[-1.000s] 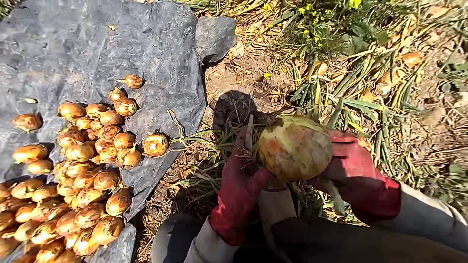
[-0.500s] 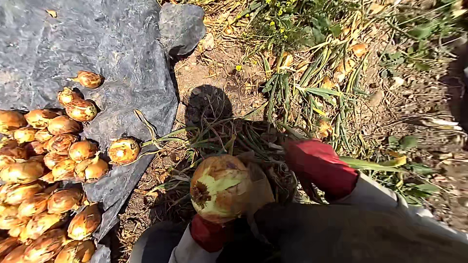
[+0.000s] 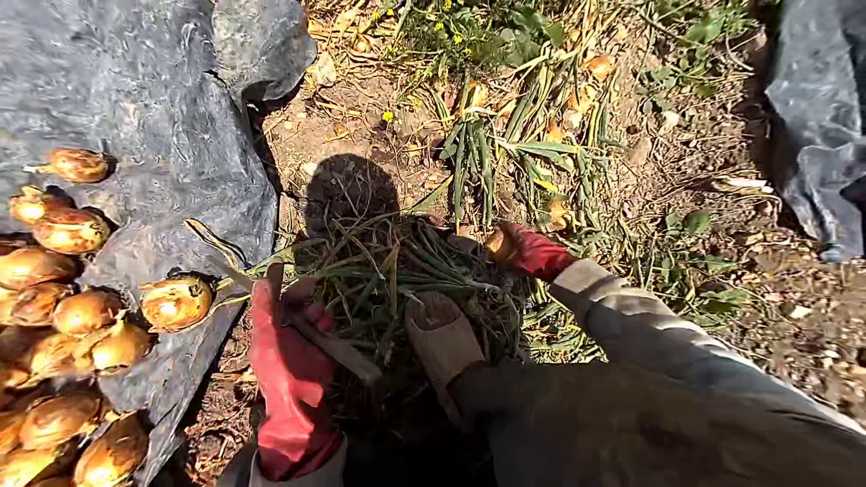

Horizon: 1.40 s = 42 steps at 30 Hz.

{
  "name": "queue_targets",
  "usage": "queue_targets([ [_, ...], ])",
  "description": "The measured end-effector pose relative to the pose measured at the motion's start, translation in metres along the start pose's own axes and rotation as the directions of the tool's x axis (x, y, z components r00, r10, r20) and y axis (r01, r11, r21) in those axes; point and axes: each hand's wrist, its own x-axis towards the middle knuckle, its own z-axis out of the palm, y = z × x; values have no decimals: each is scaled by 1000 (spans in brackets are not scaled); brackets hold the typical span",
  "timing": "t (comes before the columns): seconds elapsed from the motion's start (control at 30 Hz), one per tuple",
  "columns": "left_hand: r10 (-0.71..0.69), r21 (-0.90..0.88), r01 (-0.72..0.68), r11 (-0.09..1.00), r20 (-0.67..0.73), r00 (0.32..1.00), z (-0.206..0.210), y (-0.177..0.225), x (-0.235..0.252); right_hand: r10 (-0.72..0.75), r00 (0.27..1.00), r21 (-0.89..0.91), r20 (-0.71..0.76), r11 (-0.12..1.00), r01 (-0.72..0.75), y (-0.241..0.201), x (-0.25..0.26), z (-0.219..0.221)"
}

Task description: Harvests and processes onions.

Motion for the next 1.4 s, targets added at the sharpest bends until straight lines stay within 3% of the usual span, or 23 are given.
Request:
queue_targets([
  [0.1, -36, 248, 22, 968, 53, 998, 13, -11, -10, 44, 999, 172, 26, 984, -48, -3, 2, 10],
  [0.17, -42, 357, -2, 934, 114, 993, 18, -15, -15, 111, 984, 266, 140, 953, -146, -2, -23, 14],
  [0.27, -106, 468, 12, 884, 174, 979, 29, -17, -20, 266, 929, 460, 258, 812, -360, -3, -54, 35],
  [0.33, -202, 541, 47, 840, 231, 952, 33, -23, -25, 266, 927, 600, 263, 707, -373, -15, -73, 39],
  [0.4, -326, 656, 61, 752, 290, 900, 35, -37, -30, 115, 949, 717, 295, 630, -299, -34, -96, 26],
  [0.47, -390, 727, 10, 686, 356, 849, 37, -51, -35, -149, 932, 775, 330, 606, -178, -55, -110, 3],
  [0.57, -304, 690, -162, 706, 502, 810, 38, -58, -42, -483, 729, 718, 486, 696, -18, -89, -111, -35],
  [0.63, -249, 694, -264, 669, 545, 801, 35, -49, -41, -536, 655, 660, 533, 748, 75, -106, -107, -51],
  [0.77, -116, 577, -222, 786, 490, 864, 29, -47, -37, -481, 839, 398, 255, 843, 362, -133, -113, -67],
  [0.83, -31, 543, -245, 803, 449, 893, 28, -43, -33, -497, 866, 255, 54, 845, 469, -147, -126, -72],
  [0.9, 77, 520, -320, 792, 436, 897, 28, -40, -28, -522, 850, 229, -64, 822, 522, -154, -134, -72],
  [0.97, 174, 508, -431, 746, 476, 862, 27, -40, -25, -543, 840, 352, 27, 791, 500, -154, -133, -78],
  [1.03, 147, 524, -522, 673, 597, 788, 26, -39, -27, -547, 795, 549, 262, 762, 344, -149, -126, -85],
  [1.1, 105, 529, -496, 689, 603, 791, 31, -40, -33, -544, 762, 578, 350, 766, 281, -143, -120, -83],
  [1.17, 29, 520, -358, 775, 537, 843, 34, -41, -33, -514, 819, 462, 256, 809, 364, -144, -124, -82],
  [1.2, -8, 531, -305, 791, 507, 862, 33, -40, -32, -549, 830, 344, 101, 802, 488, -144, -128, -78],
  [1.27, 14, 521, -272, 809, 446, 895, 36, -38, -30, -641, 732, 80, -231, 737, 671, -145, -134, -65],
  [1.3, 65, 495, -295, 817, 430, 901, 39, -36, -29, -669, 669, 7, -323, 705, 709, -145, -135, -59],
  [1.4, 207, 363, -394, 845, 457, 865, 41, -35, -28, -706, 573, -61, -417, 650, 757, -153, -138, -54],
])
